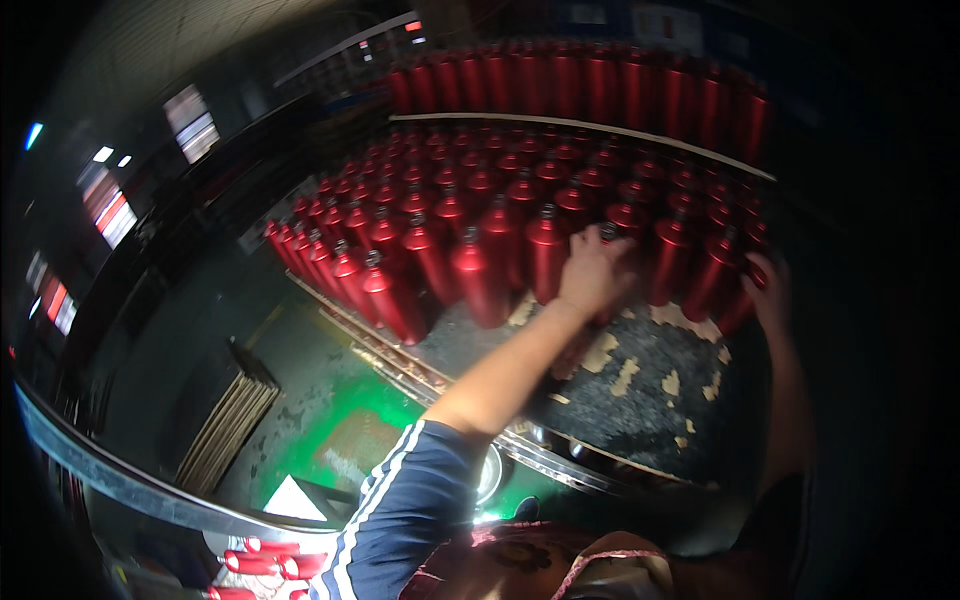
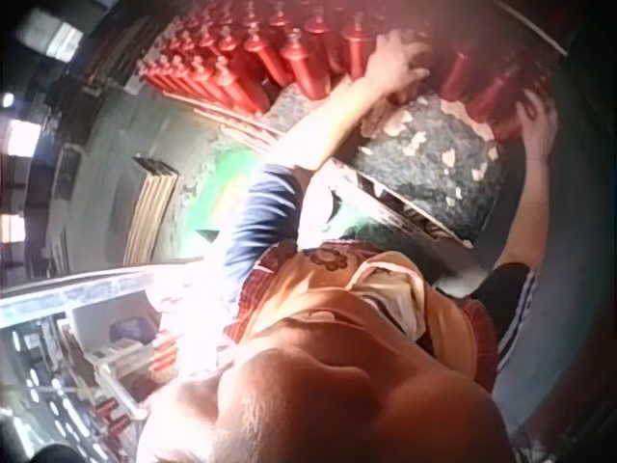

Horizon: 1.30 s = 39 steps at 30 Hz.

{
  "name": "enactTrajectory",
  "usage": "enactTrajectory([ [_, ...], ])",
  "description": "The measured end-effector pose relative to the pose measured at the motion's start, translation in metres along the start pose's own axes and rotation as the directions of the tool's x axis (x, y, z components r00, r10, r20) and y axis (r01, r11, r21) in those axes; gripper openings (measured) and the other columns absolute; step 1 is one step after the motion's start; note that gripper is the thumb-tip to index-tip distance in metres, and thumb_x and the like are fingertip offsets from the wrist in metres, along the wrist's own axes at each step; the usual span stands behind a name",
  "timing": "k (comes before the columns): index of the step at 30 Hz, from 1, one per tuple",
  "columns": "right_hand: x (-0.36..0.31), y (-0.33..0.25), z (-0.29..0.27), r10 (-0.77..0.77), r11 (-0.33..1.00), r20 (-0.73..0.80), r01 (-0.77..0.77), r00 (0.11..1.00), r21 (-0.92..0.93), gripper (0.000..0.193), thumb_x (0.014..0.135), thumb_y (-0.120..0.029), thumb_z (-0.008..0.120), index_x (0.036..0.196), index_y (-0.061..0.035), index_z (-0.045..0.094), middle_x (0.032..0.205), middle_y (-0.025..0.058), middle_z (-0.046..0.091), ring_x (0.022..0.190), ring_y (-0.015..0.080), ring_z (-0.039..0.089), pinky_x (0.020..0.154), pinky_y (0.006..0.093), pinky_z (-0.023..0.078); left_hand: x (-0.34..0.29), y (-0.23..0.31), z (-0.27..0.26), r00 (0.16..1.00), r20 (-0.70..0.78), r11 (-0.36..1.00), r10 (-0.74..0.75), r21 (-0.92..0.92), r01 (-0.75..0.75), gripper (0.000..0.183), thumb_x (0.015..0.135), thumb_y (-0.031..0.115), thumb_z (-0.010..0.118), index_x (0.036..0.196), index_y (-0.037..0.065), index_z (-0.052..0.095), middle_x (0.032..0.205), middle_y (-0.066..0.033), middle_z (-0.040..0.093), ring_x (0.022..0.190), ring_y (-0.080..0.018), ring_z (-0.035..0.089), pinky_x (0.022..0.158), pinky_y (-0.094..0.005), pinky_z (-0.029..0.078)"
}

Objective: The person repeatedly picks up red spray cans from a rack, dips the nozzle into a small metal bowl of liquid, and places the cans onto a metal tray. The action is repeated continuously throughout the clip.

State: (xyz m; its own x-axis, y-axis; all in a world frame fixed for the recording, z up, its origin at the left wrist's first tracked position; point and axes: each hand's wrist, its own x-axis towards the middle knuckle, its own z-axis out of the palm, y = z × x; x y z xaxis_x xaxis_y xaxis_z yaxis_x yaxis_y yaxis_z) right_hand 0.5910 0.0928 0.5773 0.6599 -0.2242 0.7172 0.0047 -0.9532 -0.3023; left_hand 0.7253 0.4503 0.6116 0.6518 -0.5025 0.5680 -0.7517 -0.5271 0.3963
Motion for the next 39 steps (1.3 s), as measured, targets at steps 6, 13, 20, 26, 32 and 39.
enactTrajectory([
  [6,-0.082,-0.013,-0.03,0.298,0.951,-0.16,-0.307,0.941,-0.034,0.051,0.091,-0.025,0.068,0.139,-0.0301,0.053,0.151,0.0101,0.035,0.139,0.0349,0.036,0.109,0.0529,0.041,-0.034,-0.003,-0.014,0.983,-0.174,0.986,0.06,-0.141,-0.086,0.048,0.074,0.022,0.08,0.12,0.026,0.068,0.139,-0.0172,0.045,0.125,-0.0397,0.043,0.1,-0.0459,0.048],
  [13,-0.173,-0.1,-0.073,0.688,0.377,0.084,-0.454,0.72,0.807,0.077,0.085,-0.06,0.06,0.15,-0.0261,0.037,0.157,0.0175,0.02,0.141,0.0468,0.023,0.104,0.071,0.036,-0.162,0.009,-0.079,0.898,-0.431,0.974,-0.084,-0.226,-0.018,0.052,0.063,0.011,0.089,0.112,0.013,0.073,0.132,-0.01,0.057,0.122,-0.0271,0.054,0.103,-0.0396,0.045],
  [20,-0.187,-0.235,-0.042,0.331,-0.384,0.606,-0.484,0.723,0.787,0.06,0.093,-0.04,0.053,0.146,-0.0138,0.042,0.134,0.0094,0.054,0.123,0.0281,0.052,0.103,0.0478,0.045,-0.324,-0.018,-0.166,0.523,-0.29,0.448,-0.801,-0.871,0.202,0.056,0.091,0.027,0.066,0.14,0.006,0.047,0.126,-0.0082,0.059,0.115,-0.0227,0.057,0.104,-0.0388,0.045],
  [26,-0.205,-0.356,0.075,-0.258,-0.608,0.685,-0.665,0.681,0.433,0.055,0.088,-0.024,0.069,0.137,-0.0055,0.051,0.126,0.0114,0.061,0.117,0.0217,0.058,0.103,0.041,0.045,-0.43,-0.124,-0.139,0.47,0.303,-0.405,-0.829,-0.905,-0.131,0.049,0.089,0.043,0.068,0.126,0.012,0.059,0.123,-0.0096,0.062,0.109,-0.0291,0.063,0.077,-0.0456,0.062],
  [32,-0.218,-0.442,0.176,-0.415,-0.602,0.89,-0.79,0.186,-0.115,0.049,0.097,-0.044,0.056,0.125,-0.0048,0.057,0.114,0.0176,0.066,0.097,0.0284,0.069,0.071,0.0404,0.063,-0.46,-0.204,-0.088,0.34,0.613,-0.699,-0.713,-0.653,-0.29,0.054,0.087,0.047,0.069,0.126,0.011,0.059,0.12,-0.0119,0.062,0.106,-0.0313,0.063,0.074,-0.0424,0.063],
  [39,-0.229,-0.489,0.252,-0.463,-0.731,0.886,-0.564,-0.001,-0.383,0.057,0.094,-0.058,0.053,0.121,-0.0083,0.06,0.111,0.0132,0.069,0.097,0.0295,0.068,0.078,0.0443,0.061,-0.456,-0.274,-0.06,0.232,0.675,-0.709,-0.7,-0.618,-0.34,0.058,0.083,0.052,0.071,0.121,0.009,0.062,0.115,-0.0161,0.065,0.102,-0.0355,0.065,0.076,-0.0396,0.064],
])
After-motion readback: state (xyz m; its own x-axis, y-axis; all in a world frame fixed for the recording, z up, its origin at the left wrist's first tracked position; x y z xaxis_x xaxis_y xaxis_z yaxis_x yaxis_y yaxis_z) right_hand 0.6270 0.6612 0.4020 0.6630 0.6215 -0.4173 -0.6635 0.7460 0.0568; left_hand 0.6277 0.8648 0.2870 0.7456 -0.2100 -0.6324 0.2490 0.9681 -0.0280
